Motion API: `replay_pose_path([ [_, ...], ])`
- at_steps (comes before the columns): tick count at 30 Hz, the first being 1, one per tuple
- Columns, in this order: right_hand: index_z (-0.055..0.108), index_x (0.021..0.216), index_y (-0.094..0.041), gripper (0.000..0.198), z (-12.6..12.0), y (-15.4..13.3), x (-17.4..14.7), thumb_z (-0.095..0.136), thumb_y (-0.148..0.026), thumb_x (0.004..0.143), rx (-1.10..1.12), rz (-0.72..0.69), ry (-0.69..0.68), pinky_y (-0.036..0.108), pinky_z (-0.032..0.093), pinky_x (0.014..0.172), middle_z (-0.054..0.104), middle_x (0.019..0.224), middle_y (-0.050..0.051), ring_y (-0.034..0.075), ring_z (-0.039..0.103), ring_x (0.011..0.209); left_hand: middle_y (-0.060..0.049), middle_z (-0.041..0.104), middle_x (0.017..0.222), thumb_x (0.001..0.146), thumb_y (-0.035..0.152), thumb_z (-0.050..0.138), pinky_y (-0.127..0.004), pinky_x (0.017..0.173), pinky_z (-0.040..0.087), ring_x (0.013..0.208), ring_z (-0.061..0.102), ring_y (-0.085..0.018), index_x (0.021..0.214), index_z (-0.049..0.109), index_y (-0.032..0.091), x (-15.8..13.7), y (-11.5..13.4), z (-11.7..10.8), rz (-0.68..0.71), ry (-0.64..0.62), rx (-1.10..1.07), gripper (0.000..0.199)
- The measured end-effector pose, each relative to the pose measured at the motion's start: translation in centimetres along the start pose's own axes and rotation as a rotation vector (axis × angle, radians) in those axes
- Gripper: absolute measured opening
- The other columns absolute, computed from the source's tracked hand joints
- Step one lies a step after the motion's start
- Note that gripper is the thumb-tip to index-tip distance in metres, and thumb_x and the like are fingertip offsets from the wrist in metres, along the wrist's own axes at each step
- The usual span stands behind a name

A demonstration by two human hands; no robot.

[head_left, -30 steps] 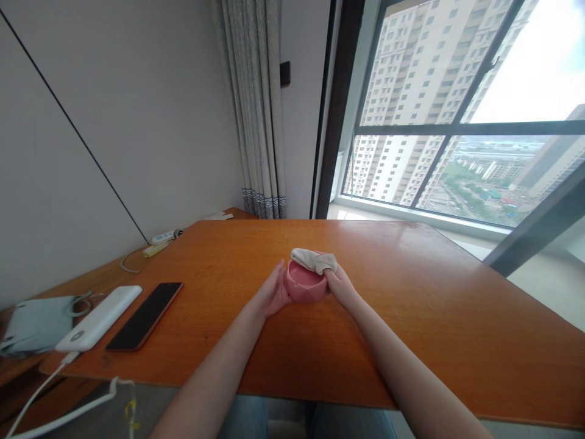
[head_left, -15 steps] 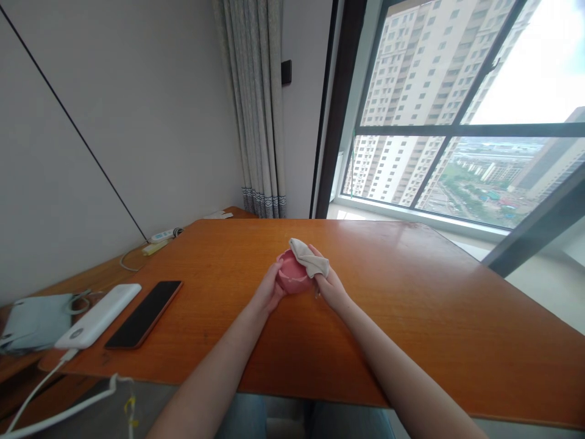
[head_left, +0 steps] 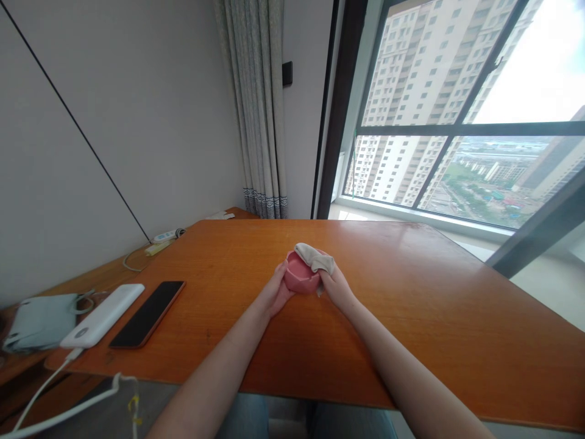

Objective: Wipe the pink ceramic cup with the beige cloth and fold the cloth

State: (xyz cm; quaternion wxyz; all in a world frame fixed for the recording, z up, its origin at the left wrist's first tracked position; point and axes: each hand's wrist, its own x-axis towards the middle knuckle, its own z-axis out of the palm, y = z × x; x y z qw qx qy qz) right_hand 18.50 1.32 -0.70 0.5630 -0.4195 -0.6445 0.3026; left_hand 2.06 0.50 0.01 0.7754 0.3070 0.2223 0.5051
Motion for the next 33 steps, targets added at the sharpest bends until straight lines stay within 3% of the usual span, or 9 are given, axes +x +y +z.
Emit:
replay_pose_path([
  [3, 0.060, 0.117, -0.023, 0.038, -1.3, -0.5, 0.8, 0.049, -0.038, 0.084, 0.025, 0.034, -0.091, 0.041, 0.033, 0.107, 0.062, 0.122, 0.005, 0.023, 0.053, 0.118, -0.013, 0.054, 0.131, 0.089, 0.044, 0.047, -0.039, 0.097, 0.045, 0.117, 0.053, -0.025, 0.126, 0.053, 0.014, -0.1, 0.2, 0.1, -0.079, -0.097, -0.029, 0.047],
  [8, 0.065, 0.110, -0.023, 0.034, -2.4, -1.3, 1.1, 0.051, -0.039, 0.083, 0.073, 0.115, -0.161, 0.041, 0.036, 0.105, 0.065, 0.118, 0.004, 0.024, 0.055, 0.115, -0.012, 0.063, 0.120, 0.090, 0.042, 0.046, -0.032, 0.084, 0.051, 0.107, 0.060, -0.022, 0.124, 0.055, 0.015, -0.2, 0.4, 0.1, -0.151, 0.007, -0.018, 0.045],
  [14, 0.067, 0.106, -0.024, 0.031, -2.3, -1.5, 0.9, 0.051, -0.037, 0.083, 0.106, 0.139, -0.214, 0.041, 0.038, 0.104, 0.068, 0.112, 0.003, 0.023, 0.058, 0.112, -0.013, 0.066, 0.112, 0.089, 0.043, 0.046, -0.029, 0.076, 0.052, 0.098, 0.064, -0.023, 0.122, 0.057, 0.012, -0.4, 0.6, 0.1, -0.224, -0.024, -0.014, 0.046],
  [19, 0.062, 0.116, -0.023, 0.037, -1.8, -1.1, 0.8, 0.052, -0.037, 0.083, 0.095, 0.133, -0.185, 0.042, 0.037, 0.105, 0.063, 0.122, 0.004, 0.024, 0.055, 0.116, -0.013, 0.067, 0.111, 0.087, 0.035, 0.052, -0.031, 0.081, 0.051, 0.099, 0.063, -0.023, 0.117, 0.059, 0.010, 0.0, 0.1, -0.1, -0.141, 0.056, -0.004, 0.040],
  [26, 0.054, 0.127, -0.023, 0.043, -0.6, -1.2, 0.1, 0.050, -0.027, 0.084, 0.063, -0.034, -0.110, 0.039, 0.032, 0.109, 0.054, 0.132, 0.005, 0.022, 0.047, 0.125, -0.011, 0.065, 0.116, 0.086, 0.032, 0.054, -0.035, 0.088, 0.050, 0.103, 0.062, -0.023, 0.118, 0.059, 0.013, 0.4, 0.5, -0.7, -0.005, 0.104, -0.046, 0.038],
  [33, 0.056, 0.125, -0.027, 0.044, 0.6, -0.7, -0.6, 0.051, -0.020, 0.082, -0.003, -0.100, -0.102, 0.038, 0.027, 0.113, 0.038, 0.146, 0.002, 0.023, 0.036, 0.133, -0.010, 0.066, 0.114, 0.086, 0.031, 0.054, -0.033, 0.089, 0.050, 0.102, 0.062, -0.021, 0.123, 0.056, 0.014, 0.6, 0.9, -0.5, 0.086, 0.180, -0.065, 0.041],
])
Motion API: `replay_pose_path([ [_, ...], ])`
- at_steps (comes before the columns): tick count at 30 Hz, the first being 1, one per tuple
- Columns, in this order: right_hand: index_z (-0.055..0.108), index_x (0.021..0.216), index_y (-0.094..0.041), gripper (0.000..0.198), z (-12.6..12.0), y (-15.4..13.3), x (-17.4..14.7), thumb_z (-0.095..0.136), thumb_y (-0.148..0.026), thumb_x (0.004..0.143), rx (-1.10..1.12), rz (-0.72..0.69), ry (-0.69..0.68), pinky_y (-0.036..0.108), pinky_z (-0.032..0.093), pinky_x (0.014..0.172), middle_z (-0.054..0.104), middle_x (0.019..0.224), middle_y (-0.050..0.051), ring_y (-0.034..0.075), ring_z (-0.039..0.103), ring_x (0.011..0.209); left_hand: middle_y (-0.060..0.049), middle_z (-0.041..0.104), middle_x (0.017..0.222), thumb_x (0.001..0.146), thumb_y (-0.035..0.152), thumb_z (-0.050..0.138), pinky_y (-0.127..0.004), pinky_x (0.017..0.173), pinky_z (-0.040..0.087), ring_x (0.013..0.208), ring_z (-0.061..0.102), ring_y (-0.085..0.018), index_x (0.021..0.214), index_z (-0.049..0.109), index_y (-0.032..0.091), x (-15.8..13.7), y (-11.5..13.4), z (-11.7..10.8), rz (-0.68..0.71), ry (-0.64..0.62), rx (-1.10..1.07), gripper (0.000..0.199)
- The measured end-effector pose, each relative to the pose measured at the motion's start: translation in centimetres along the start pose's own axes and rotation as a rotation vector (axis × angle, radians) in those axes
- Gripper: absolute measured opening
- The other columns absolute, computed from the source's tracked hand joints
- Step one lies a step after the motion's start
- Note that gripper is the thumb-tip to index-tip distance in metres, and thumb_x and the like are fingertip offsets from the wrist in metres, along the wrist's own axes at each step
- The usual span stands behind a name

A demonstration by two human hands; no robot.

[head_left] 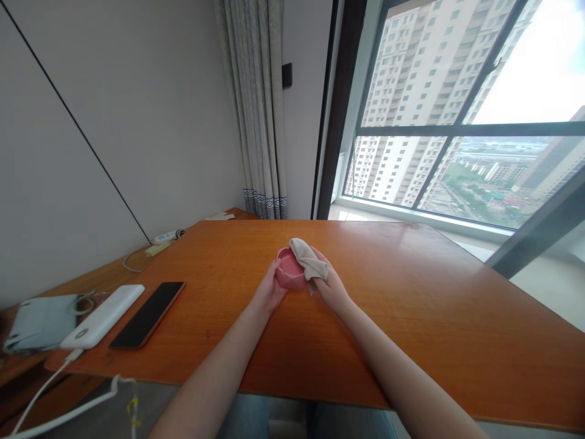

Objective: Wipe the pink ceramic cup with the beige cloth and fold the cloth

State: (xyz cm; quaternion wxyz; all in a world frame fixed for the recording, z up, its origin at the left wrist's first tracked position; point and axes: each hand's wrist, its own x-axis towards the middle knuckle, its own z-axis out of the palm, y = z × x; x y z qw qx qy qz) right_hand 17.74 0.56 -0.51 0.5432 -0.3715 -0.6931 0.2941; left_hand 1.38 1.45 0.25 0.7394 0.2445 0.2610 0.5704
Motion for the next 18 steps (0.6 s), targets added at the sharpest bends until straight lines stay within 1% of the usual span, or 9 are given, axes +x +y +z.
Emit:
replay_pose_path([
  [5, 0.053, 0.129, -0.026, 0.049, 0.8, 0.5, -0.4, 0.050, -0.016, 0.081, -0.058, -0.042, 0.022, 0.040, 0.023, 0.114, 0.029, 0.150, 0.002, 0.023, 0.029, 0.137, -0.011, 0.065, 0.116, 0.084, 0.032, 0.056, -0.034, 0.091, 0.050, 0.104, 0.061, -0.022, 0.121, 0.056, 0.014, 0.2, -0.2, -0.1, 0.056, -0.008, -0.013, 0.041],
  [8, 0.052, 0.129, -0.026, 0.052, 1.3, 0.3, -0.8, 0.048, -0.013, 0.079, -0.122, -0.053, 0.029, 0.041, 0.026, 0.113, 0.023, 0.152, 0.002, 0.024, 0.026, 0.138, -0.010, 0.063, 0.119, 0.083, 0.031, 0.058, -0.033, 0.093, 0.048, 0.107, 0.060, -0.021, 0.123, 0.055, 0.016, 0.2, -0.2, -0.2, 0.092, -0.022, -0.025, 0.042],
  [12, 0.051, 0.130, -0.026, 0.057, 1.7, -0.4, -1.2, 0.047, -0.010, 0.076, -0.246, -0.054, -0.014, 0.043, 0.028, 0.112, 0.015, 0.155, 0.002, 0.025, 0.021, 0.140, -0.009, 0.059, 0.126, 0.084, 0.032, 0.059, -0.034, 0.097, 0.045, 0.114, 0.057, -0.022, 0.127, 0.052, 0.019, 0.2, -0.3, -0.1, 0.129, -0.043, -0.036, 0.045],
  [15, 0.051, 0.131, -0.025, 0.058, 1.7, -1.0, -1.4, 0.046, -0.009, 0.076, -0.349, -0.086, -0.051, 0.046, 0.025, 0.113, 0.015, 0.155, 0.002, 0.026, 0.017, 0.141, -0.008, 0.055, 0.132, 0.086, 0.031, 0.057, -0.033, 0.099, 0.044, 0.120, 0.051, -0.021, 0.127, 0.051, 0.020, 0.0, -0.3, 0.1, 0.154, -0.055, -0.052, 0.043],
  [18, 0.050, 0.132, -0.024, 0.058, 1.7, -1.5, -1.4, 0.045, -0.009, 0.076, -0.422, -0.130, -0.077, 0.050, 0.023, 0.113, 0.021, 0.153, 0.002, 0.027, 0.010, 0.143, -0.007, 0.053, 0.134, 0.086, 0.029, 0.056, -0.030, 0.097, 0.045, 0.124, 0.048, -0.021, 0.125, 0.053, 0.020, -0.2, -0.1, 0.2, 0.168, -0.076, -0.052, 0.040],
])
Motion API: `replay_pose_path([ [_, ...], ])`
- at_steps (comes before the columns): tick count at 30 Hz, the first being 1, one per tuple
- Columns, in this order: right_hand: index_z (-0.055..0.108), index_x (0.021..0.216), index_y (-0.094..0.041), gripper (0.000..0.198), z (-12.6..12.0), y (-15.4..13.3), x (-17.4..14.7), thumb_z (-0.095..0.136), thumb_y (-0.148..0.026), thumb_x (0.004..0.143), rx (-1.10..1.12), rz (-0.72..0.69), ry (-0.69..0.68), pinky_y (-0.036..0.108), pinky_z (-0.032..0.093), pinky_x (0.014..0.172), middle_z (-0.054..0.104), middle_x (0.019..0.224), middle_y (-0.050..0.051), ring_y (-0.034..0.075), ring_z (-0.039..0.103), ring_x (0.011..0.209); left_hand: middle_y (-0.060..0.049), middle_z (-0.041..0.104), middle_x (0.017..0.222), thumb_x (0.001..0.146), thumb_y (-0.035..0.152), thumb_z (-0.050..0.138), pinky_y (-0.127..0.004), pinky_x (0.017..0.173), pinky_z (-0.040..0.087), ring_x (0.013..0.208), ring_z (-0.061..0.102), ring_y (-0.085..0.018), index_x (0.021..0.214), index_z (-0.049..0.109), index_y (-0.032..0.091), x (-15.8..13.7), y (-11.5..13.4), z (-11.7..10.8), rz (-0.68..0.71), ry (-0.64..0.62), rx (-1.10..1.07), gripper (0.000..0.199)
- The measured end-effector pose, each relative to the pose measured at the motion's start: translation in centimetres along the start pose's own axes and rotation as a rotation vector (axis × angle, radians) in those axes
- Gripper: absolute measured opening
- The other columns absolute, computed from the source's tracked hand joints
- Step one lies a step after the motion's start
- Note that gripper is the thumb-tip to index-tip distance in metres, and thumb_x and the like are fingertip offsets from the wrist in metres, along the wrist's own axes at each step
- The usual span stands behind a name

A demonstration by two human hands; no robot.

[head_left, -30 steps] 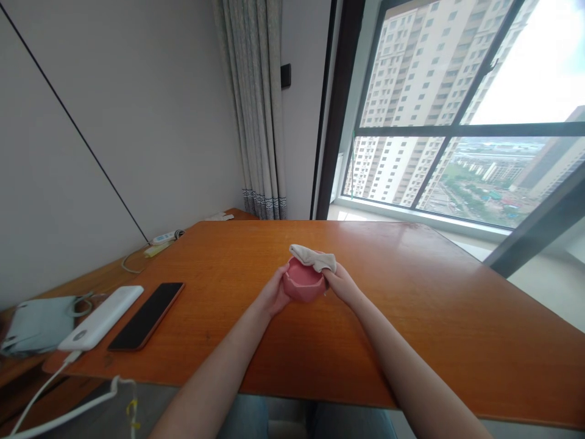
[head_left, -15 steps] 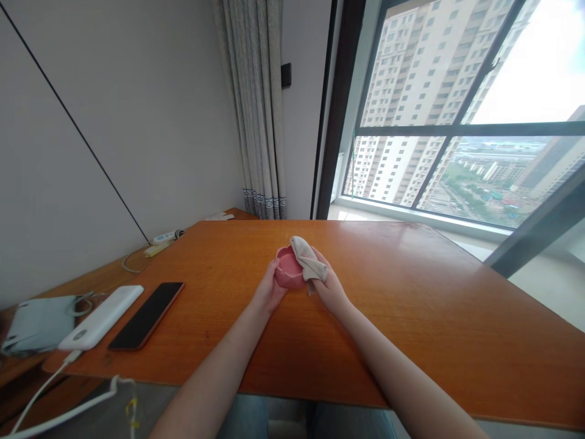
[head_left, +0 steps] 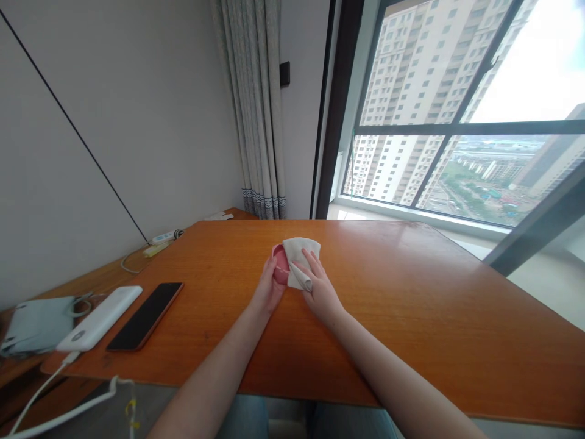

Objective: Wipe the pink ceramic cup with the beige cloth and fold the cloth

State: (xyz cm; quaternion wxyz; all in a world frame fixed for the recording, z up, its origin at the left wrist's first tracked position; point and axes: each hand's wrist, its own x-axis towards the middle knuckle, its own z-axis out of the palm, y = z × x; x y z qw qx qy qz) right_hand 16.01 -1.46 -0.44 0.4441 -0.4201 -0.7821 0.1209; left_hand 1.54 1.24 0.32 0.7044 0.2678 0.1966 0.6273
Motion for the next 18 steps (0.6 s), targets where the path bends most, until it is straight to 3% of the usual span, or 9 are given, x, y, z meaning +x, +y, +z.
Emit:
replay_pose_path([
  [3, 0.050, 0.132, -0.025, 0.058, 0.0, -0.3, 0.1, 0.046, -0.010, 0.077, 0.028, -0.050, -0.029, 0.050, 0.021, 0.113, 0.031, 0.150, 0.001, 0.026, 0.008, 0.143, -0.005, 0.054, 0.134, 0.086, 0.027, 0.055, -0.028, 0.095, 0.046, 0.124, 0.049, -0.020, 0.124, 0.054, 0.022, -0.1, 0.3, 0.1, 0.030, -0.048, 0.011, 0.038],
  [6, 0.054, 0.129, -0.026, 0.051, 0.0, 0.0, 0.4, 0.049, -0.017, 0.079, 0.208, -0.011, 0.048, 0.048, 0.021, 0.114, 0.039, 0.146, 0.002, 0.025, 0.020, 0.140, -0.006, 0.056, 0.130, 0.086, 0.028, 0.056, -0.031, 0.095, 0.047, 0.120, 0.052, -0.021, 0.124, 0.054, 0.022, 0.1, 0.4, 0.0, 0.018, -0.035, 0.008, 0.039],
  [10, 0.058, 0.120, -0.019, 0.041, -0.4, 1.7, 1.0, 0.047, -0.038, 0.086, 0.536, 0.371, 0.428, 0.046, 0.035, 0.107, 0.058, 0.128, 0.009, 0.026, 0.050, 0.122, -0.007, 0.062, 0.121, 0.085, 0.032, 0.057, -0.035, 0.090, 0.050, 0.110, 0.058, -0.021, 0.124, 0.053, 0.021, 0.4, 0.3, -0.4, -0.040, 0.096, 0.002, 0.041],
  [13, 0.059, 0.116, -0.018, 0.047, -0.7, 3.2, 1.4, 0.051, -0.050, 0.083, 0.697, 0.606, 0.600, 0.043, 0.043, 0.099, 0.063, 0.120, 0.009, 0.026, 0.056, 0.115, -0.007, 0.064, 0.118, 0.085, 0.033, 0.056, -0.036, 0.088, 0.051, 0.107, 0.059, -0.022, 0.125, 0.053, 0.021, 0.3, 0.1, -0.4, -0.070, 0.115, 0.014, 0.041],
  [15, 0.060, 0.115, -0.020, 0.049, -0.6, 3.7, 1.4, 0.054, -0.054, 0.080, 0.803, 0.680, 0.570, 0.041, 0.047, 0.096, 0.065, 0.118, 0.008, 0.025, 0.059, 0.111, -0.009, 0.061, 0.122, 0.085, 0.034, 0.056, -0.039, 0.090, 0.050, 0.111, 0.057, -0.023, 0.127, 0.051, 0.021, 0.0, -0.1, -0.3, -0.086, 0.069, 0.009, 0.044],
  [18, 0.062, 0.113, -0.022, 0.048, 0.1, 3.4, 1.3, 0.056, -0.055, 0.078, 0.845, 0.676, 0.394, 0.041, 0.046, 0.098, 0.066, 0.117, 0.006, 0.025, 0.059, 0.113, -0.009, 0.055, 0.130, 0.084, 0.032, 0.059, -0.042, 0.096, 0.046, 0.119, 0.052, -0.025, 0.131, 0.047, 0.024, -0.3, -0.3, -0.1, -0.081, -0.024, 0.002, 0.049],
])
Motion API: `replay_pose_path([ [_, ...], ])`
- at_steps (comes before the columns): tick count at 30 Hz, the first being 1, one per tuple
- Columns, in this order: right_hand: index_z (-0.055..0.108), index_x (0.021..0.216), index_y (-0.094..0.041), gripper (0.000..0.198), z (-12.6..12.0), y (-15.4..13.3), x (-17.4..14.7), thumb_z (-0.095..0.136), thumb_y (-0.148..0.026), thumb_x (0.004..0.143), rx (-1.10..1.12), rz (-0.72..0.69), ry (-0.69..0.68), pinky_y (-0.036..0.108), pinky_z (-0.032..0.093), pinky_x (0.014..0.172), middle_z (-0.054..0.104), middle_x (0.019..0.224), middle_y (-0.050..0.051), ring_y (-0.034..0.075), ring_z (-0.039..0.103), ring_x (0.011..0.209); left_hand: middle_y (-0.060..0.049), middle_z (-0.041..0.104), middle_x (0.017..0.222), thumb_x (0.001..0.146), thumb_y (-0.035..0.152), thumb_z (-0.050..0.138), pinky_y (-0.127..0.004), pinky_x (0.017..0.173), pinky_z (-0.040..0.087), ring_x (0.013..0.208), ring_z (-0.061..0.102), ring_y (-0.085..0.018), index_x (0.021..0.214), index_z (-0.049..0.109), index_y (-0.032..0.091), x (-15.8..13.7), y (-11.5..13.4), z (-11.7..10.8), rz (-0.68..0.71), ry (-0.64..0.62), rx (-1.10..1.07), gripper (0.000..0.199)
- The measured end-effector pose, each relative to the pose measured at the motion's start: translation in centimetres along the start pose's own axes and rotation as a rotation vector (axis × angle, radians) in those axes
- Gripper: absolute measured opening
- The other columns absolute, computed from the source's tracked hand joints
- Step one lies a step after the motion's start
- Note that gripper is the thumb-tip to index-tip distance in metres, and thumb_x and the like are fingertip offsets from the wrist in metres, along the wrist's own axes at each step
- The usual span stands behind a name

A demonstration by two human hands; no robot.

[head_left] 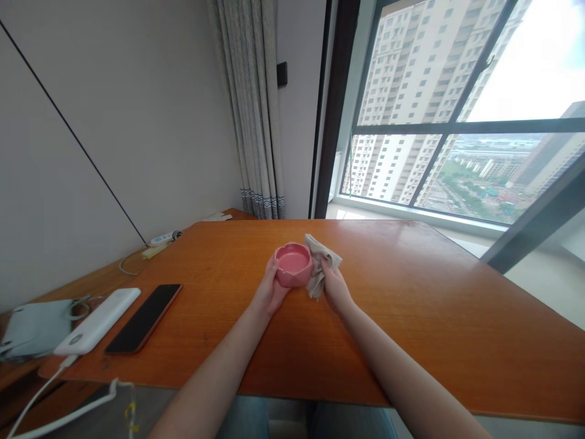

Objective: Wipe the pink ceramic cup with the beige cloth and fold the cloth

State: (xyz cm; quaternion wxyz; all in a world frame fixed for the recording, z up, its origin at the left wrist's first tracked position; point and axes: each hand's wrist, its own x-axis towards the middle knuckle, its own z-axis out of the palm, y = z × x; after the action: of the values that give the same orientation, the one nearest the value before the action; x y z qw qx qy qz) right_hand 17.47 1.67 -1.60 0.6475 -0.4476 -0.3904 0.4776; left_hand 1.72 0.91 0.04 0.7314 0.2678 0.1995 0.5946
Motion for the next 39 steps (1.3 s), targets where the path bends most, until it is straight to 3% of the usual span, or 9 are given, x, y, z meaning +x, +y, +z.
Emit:
replay_pose_path([
  [5, 0.057, 0.124, -0.023, 0.054, 1.4, 0.6, -1.2, 0.059, -0.050, 0.076, -0.154, -0.137, -0.110, 0.041, 0.027, 0.112, 0.054, 0.134, 0.003, 0.025, 0.041, 0.130, -0.008, 0.052, 0.134, 0.081, 0.031, 0.064, -0.042, 0.102, 0.042, 0.124, 0.047, -0.025, 0.127, 0.050, 0.025, 0.4, -0.2, -0.2, 0.082, 0.023, 0.008, 0.049],
  [8, 0.052, 0.130, -0.021, 0.057, 1.9, 1.6, -1.6, 0.053, -0.050, 0.081, -0.162, -0.084, -0.144, 0.043, 0.031, 0.109, 0.053, 0.134, 0.005, 0.026, 0.043, 0.129, -0.006, 0.050, 0.136, 0.077, 0.026, 0.067, -0.040, 0.103, 0.040, 0.126, 0.045, -0.023, 0.124, 0.051, 0.026, 0.6, -0.2, -0.3, 0.190, 0.068, 0.002, 0.050],
  [12, 0.042, 0.138, -0.020, 0.060, 1.9, 2.7, -1.6, 0.043, -0.052, 0.086, -0.188, -0.070, -0.098, 0.042, 0.037, 0.106, 0.048, 0.139, 0.006, 0.024, 0.044, 0.129, -0.004, 0.043, 0.142, 0.077, 0.023, 0.068, -0.042, 0.104, 0.039, 0.130, 0.040, -0.022, 0.125, 0.048, 0.030, 0.4, -0.4, 0.0, 0.182, -0.008, -0.021, 0.053],
  [17, 0.042, 0.138, -0.022, 0.059, 0.6, 0.9, -0.4, 0.039, -0.053, 0.088, -0.231, -0.172, -0.036, 0.043, 0.040, 0.103, 0.051, 0.136, 0.007, 0.024, 0.048, 0.125, -0.004, 0.047, 0.139, 0.074, 0.014, 0.069, -0.041, 0.104, 0.038, 0.125, 0.046, -0.021, 0.130, 0.043, 0.032, -0.3, -0.6, 0.5, 0.030, -0.027, 0.019, 0.065],
  [21, 0.054, 0.129, -0.023, 0.053, -0.7, -2.3, 0.4, 0.044, -0.054, 0.086, -0.175, -0.188, -0.124, 0.045, 0.040, 0.103, 0.058, 0.129, 0.007, 0.026, 0.052, 0.120, -0.006, 0.049, 0.137, 0.078, 0.018, 0.066, -0.041, 0.100, 0.041, 0.122, 0.049, -0.023, 0.132, 0.045, 0.031, -0.9, -0.5, 0.7, -0.131, -0.158, 0.085, 0.060],
  [26, 0.067, 0.111, -0.023, 0.045, -1.9, -3.9, 0.4, 0.054, -0.054, 0.081, -0.212, -0.033, -0.386, 0.044, 0.043, 0.101, 0.067, 0.115, 0.005, 0.027, 0.058, 0.112, -0.012, 0.061, 0.122, 0.086, 0.041, 0.053, -0.036, 0.084, 0.050, 0.105, 0.060, -0.024, 0.120, 0.058, 0.018, -0.8, -0.6, 0.1, -0.351, -0.130, 0.212, 0.041],
  [29, 0.069, 0.106, -0.022, 0.042, -2.0, -3.5, 0.3, 0.057, -0.052, 0.079, -0.260, 0.094, -0.394, 0.044, 0.047, 0.096, 0.071, 0.106, 0.005, 0.028, 0.062, 0.105, -0.013, 0.066, 0.113, 0.085, 0.039, 0.054, -0.035, 0.080, 0.051, 0.097, 0.064, -0.024, 0.115, 0.061, 0.014, -0.6, -0.8, -0.3, -0.415, -0.082, 0.236, 0.040],
  [34, 0.066, 0.112, -0.023, 0.043, -1.2, -2.2, 0.5, 0.054, -0.050, 0.081, -0.205, 0.057, -0.277, 0.042, 0.046, 0.097, 0.069, 0.110, 0.004, 0.027, 0.060, 0.109, -0.013, 0.066, 0.114, 0.084, 0.033, 0.058, -0.037, 0.089, 0.049, 0.101, 0.063, -0.024, 0.116, 0.060, 0.013, -0.3, -0.9, -0.1, -0.284, 0.001, 0.167, 0.038],
  [39, 0.053, 0.129, -0.026, 0.051, 0.1, 0.1, 0.1, 0.047, -0.050, 0.085, -0.253, -0.081, -0.132, 0.042, 0.042, 0.102, 0.057, 0.131, 0.003, 0.025, 0.051, 0.122, -0.011, 0.063, 0.121, 0.082, 0.031, 0.062, -0.037, 0.099, 0.044, 0.112, 0.058, -0.023, 0.120, 0.058, 0.015, 0.1, -0.8, 0.1, -0.103, 0.037, 0.086, 0.041],
])
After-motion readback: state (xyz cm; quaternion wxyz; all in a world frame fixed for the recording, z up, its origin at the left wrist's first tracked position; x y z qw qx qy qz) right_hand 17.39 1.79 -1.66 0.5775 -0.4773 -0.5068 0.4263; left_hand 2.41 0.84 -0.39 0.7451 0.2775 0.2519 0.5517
